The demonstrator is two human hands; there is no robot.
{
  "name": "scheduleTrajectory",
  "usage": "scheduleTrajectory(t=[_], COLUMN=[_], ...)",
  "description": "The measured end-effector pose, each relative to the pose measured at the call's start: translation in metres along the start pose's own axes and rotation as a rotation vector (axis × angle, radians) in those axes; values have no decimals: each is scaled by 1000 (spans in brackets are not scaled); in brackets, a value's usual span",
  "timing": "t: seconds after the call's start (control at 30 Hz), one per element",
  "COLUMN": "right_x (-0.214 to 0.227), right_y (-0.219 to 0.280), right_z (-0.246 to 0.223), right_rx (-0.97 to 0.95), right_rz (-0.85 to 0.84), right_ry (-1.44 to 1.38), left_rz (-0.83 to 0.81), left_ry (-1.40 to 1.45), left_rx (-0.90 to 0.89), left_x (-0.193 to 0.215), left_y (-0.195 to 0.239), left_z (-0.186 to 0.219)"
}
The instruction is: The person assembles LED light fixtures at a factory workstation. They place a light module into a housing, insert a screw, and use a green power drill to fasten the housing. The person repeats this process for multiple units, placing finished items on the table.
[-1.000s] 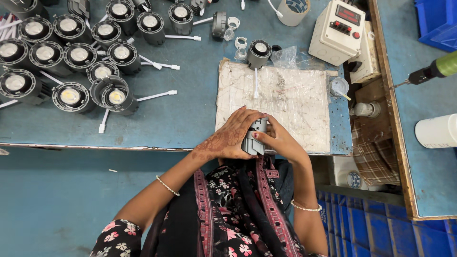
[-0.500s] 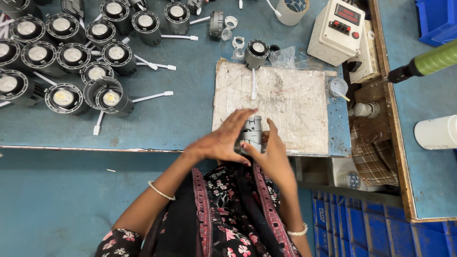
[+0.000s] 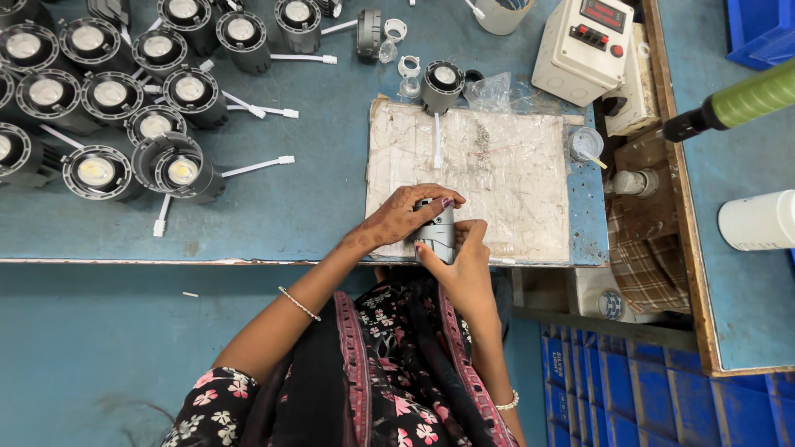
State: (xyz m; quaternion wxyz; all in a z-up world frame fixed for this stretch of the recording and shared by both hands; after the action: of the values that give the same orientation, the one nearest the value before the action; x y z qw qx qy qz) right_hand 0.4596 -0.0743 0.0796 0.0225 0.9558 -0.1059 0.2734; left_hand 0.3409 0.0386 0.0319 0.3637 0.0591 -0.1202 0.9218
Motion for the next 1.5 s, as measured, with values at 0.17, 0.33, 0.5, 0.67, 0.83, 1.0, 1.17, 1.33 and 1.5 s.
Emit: scheduleTrajectory(t=[0.17, 0.33, 0.5, 0.67, 0.83, 1.0, 1.17, 1.33, 1.5], right_x=[2, 3, 4, 4, 10, 51, 65, 56, 50], right_y=[-3, 0, 0, 2, -3, -38, -84, -119, -128], right_z=[-4, -8, -9, -8, -2, 33, 48, 52, 51], right_rx=[-14, 11, 2, 19, 113, -94, 256, 374, 390], right_rz=[-47, -38, -46, -50, -114, 142, 232, 158, 102], right_ry=[-128, -123, -123, -123, -125, -77, 84, 179, 219], left_rz=[55, 54, 84, 118, 128, 154, 198, 208, 236], left_ry=[-16, -10, 25, 30, -2, -34, -66, -63, -72], left_rx=[37, 52, 89, 120, 123, 68, 51, 98, 64], left_x=[-1, 0, -1, -2, -2, -3, -5, -8, -9], left_y=[4, 5, 8, 11, 11, 10, 10, 9, 9], left_z=[5, 6, 10, 14, 16, 18, 19, 16, 14])
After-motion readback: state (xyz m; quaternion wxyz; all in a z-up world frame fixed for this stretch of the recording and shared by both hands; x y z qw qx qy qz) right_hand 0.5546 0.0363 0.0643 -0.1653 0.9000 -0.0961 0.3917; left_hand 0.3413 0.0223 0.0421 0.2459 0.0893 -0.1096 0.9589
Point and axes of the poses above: each hand's wrist, its own y-axis away from the middle knuckle, its own x-axis out of the back of the hand, z = x × y, the point moved 3 cm from there along -y, towards the middle knuckle, and after that the axes turned 7 degrees about -y, right-handed, at the moved point
